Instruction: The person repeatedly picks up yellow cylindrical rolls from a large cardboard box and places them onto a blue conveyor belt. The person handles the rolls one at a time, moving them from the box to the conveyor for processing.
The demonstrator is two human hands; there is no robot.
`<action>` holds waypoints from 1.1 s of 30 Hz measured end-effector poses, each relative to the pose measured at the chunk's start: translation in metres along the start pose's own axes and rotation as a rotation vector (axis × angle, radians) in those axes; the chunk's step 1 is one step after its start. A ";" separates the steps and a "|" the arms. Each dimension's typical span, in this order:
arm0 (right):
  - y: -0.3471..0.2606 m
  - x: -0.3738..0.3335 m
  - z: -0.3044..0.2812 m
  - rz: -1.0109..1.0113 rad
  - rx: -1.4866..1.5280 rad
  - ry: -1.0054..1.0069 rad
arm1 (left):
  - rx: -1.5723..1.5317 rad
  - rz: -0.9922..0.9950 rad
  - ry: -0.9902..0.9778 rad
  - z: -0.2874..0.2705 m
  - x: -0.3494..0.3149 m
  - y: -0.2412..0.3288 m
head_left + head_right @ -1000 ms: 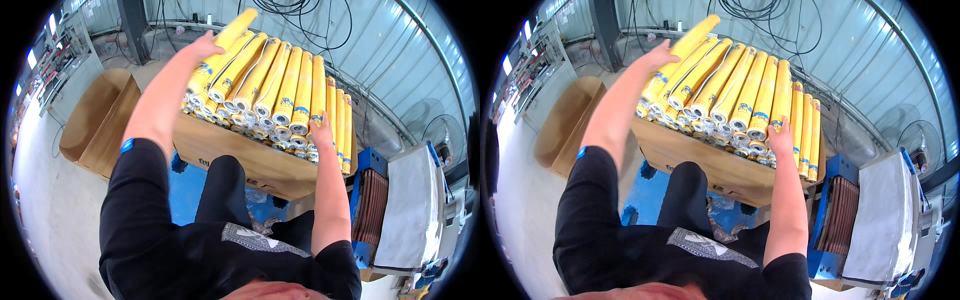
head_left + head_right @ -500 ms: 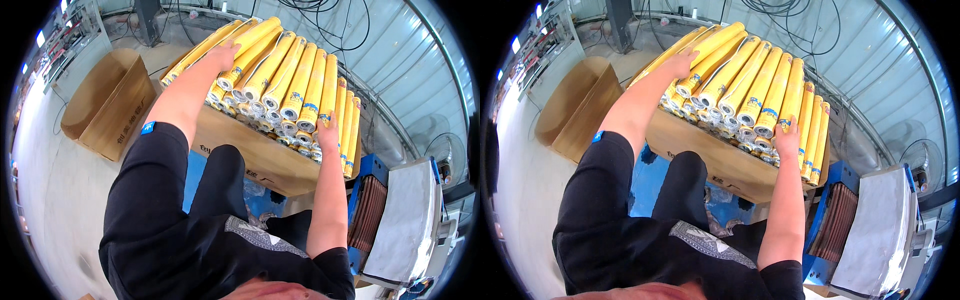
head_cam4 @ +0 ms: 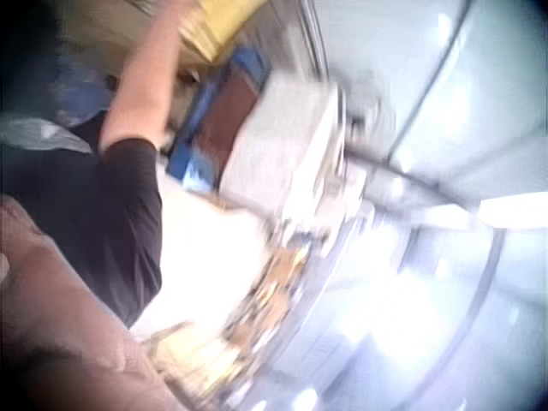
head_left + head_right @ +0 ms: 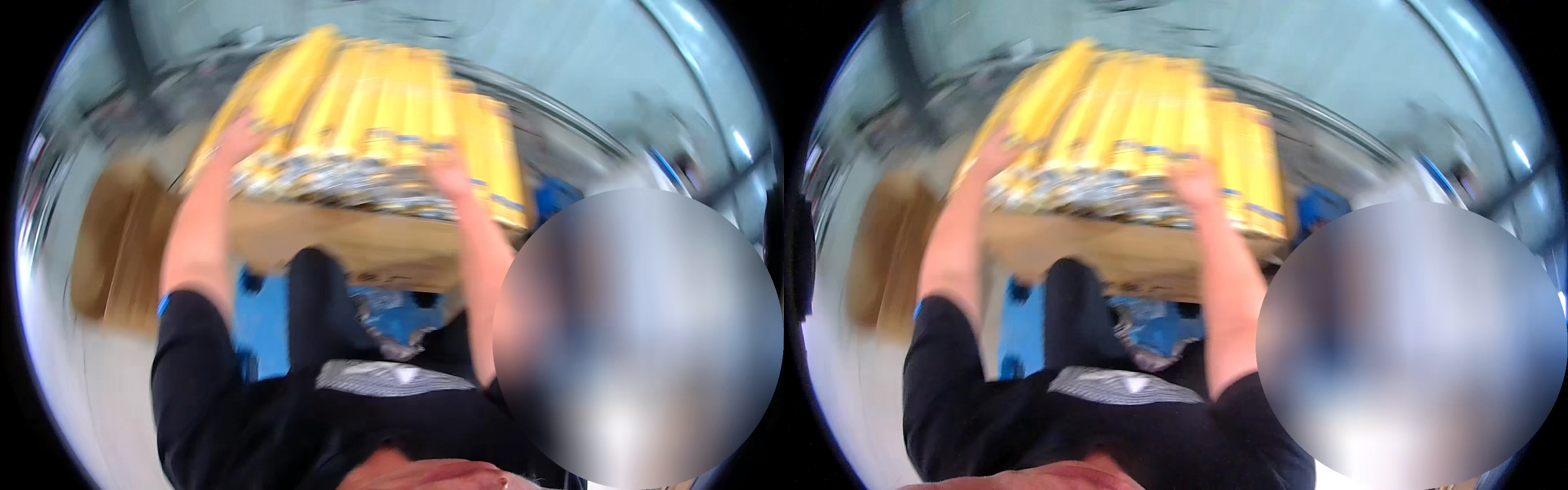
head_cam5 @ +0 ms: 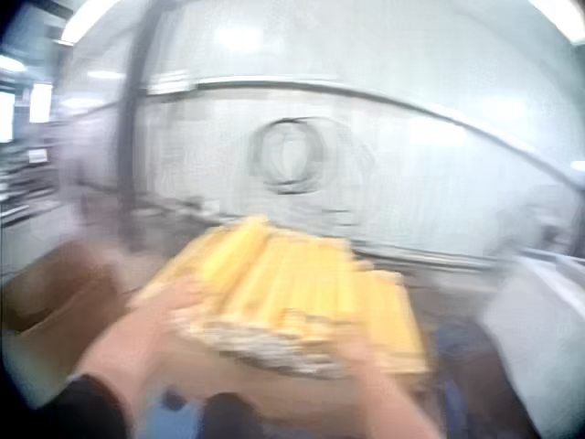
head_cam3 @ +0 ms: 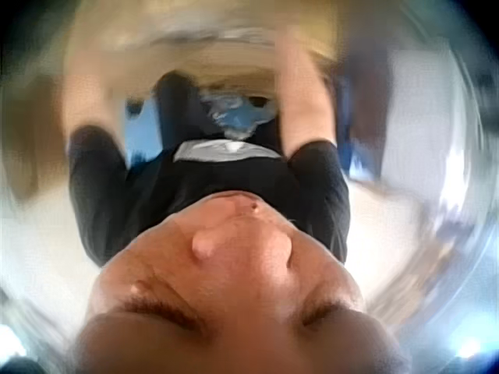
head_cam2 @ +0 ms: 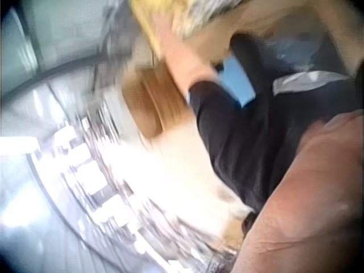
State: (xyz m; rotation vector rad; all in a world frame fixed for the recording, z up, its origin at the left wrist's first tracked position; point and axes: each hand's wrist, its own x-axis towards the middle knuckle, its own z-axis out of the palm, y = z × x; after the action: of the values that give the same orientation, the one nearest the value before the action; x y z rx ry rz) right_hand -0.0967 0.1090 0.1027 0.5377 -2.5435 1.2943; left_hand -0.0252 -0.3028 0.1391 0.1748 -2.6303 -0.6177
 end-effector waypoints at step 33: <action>-0.006 -0.446 -0.115 0.534 -0.497 0.027 | 0.285 0.259 -0.515 0.099 0.017 0.270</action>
State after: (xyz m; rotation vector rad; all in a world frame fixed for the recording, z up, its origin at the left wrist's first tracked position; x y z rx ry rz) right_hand 0.3143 0.2952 0.0094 -0.2737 -2.9406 0.7166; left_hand -0.0905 -0.0266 0.1869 -0.2772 -3.1551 -0.2124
